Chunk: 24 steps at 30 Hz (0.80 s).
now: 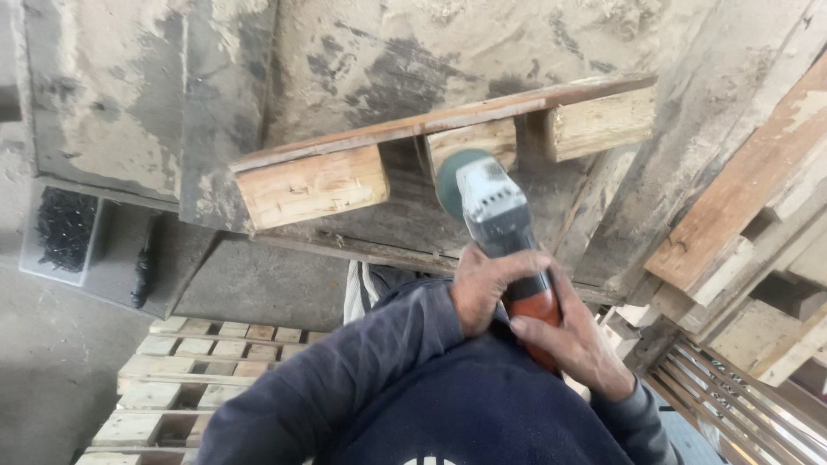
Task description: The person uses an angle grinder with a sanding disc to smooth the edges and surfaces of small wooden blocks. They hold each block with one hand while operating the tool with the other, moving between different pieces on a workbench.
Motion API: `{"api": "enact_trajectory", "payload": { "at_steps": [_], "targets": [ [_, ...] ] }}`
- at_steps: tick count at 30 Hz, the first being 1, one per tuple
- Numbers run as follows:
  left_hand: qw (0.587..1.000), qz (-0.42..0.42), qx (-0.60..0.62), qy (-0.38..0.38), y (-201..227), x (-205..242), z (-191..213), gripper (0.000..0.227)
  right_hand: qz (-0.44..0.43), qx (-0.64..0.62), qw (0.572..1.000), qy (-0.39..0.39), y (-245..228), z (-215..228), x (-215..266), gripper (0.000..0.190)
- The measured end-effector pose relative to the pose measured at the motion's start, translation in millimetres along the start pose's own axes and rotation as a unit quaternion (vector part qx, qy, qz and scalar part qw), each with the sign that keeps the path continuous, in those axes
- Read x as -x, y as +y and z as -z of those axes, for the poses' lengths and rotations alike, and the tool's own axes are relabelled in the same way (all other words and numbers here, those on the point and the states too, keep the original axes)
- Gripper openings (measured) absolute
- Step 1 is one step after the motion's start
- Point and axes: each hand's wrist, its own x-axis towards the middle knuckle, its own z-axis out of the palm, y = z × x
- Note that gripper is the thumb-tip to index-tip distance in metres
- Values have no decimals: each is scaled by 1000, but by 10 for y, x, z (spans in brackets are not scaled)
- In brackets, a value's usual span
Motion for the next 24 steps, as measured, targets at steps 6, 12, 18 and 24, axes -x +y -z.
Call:
{"api": "enact_trajectory", "payload": {
  "at_steps": [6, 12, 18, 24],
  "targets": [
    [999, 10, -14, -34, -40, 5, 66, 34, -23, -8, 998, 50, 46, -106, 78, 100],
    [999, 41, -24, -12, 106, 133, 102, 36, -61, 19, 998, 28, -73, -202, 68, 101],
    [1000, 18, 0, -17, 92, 33, 198, 36, -53, -19, 998, 34, -35, -201, -28, 109],
    [999, -20, 39, 21, 39, 216, 234, 34, 48, 23, 998, -22, -72, -210, -119, 115]
  ]
}}
